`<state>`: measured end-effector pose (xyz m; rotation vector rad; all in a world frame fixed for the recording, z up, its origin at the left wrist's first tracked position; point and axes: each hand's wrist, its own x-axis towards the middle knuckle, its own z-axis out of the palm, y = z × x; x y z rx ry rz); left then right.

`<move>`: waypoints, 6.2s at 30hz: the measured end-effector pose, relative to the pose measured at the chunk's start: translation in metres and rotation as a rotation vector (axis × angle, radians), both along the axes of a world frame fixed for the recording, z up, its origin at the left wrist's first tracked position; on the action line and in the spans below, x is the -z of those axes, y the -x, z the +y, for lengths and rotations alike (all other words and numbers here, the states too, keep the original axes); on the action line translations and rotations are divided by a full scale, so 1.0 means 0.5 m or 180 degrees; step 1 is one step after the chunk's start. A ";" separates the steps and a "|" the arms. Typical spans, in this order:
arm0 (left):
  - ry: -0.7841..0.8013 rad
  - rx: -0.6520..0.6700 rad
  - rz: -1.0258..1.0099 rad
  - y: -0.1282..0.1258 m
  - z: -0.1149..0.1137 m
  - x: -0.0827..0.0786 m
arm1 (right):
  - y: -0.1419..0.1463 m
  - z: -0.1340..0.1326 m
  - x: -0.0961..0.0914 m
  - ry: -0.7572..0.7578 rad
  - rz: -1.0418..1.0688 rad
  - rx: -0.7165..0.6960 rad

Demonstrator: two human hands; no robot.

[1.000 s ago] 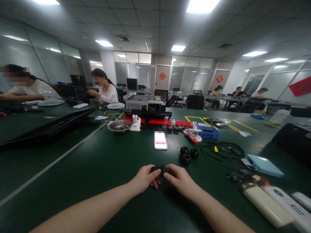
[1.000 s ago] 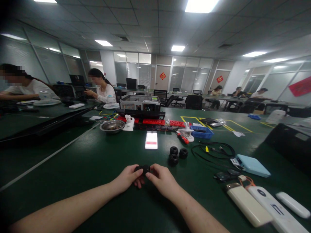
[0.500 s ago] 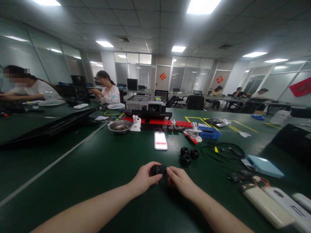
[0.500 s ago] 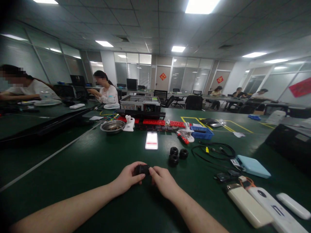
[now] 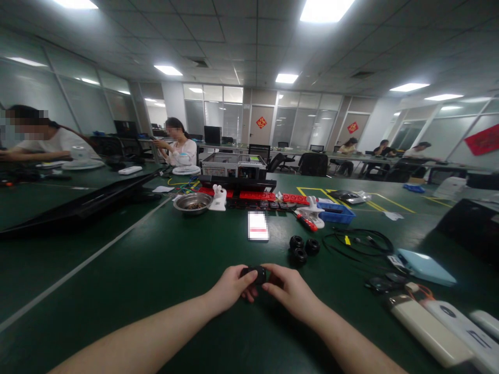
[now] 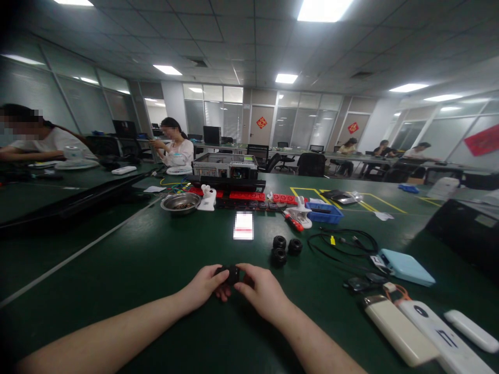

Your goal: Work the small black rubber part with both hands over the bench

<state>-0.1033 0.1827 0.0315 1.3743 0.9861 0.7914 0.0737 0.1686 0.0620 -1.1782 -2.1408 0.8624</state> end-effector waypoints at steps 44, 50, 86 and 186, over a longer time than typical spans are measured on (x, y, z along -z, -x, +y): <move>0.0065 0.0092 -0.0095 0.000 -0.002 -0.003 | 0.002 0.000 -0.001 0.0061 -0.0003 0.0061; 0.0013 0.0020 -0.0179 0.002 -0.001 -0.006 | 0.001 -0.002 -0.002 -0.0056 -0.0063 0.0093; -0.0279 0.0257 -0.0162 0.002 -0.014 -0.013 | 0.001 0.010 0.018 0.0228 0.0142 0.0176; -0.0247 -0.0060 -0.0026 0.001 -0.012 -0.021 | 0.005 -0.002 0.012 0.0118 -0.0120 0.0138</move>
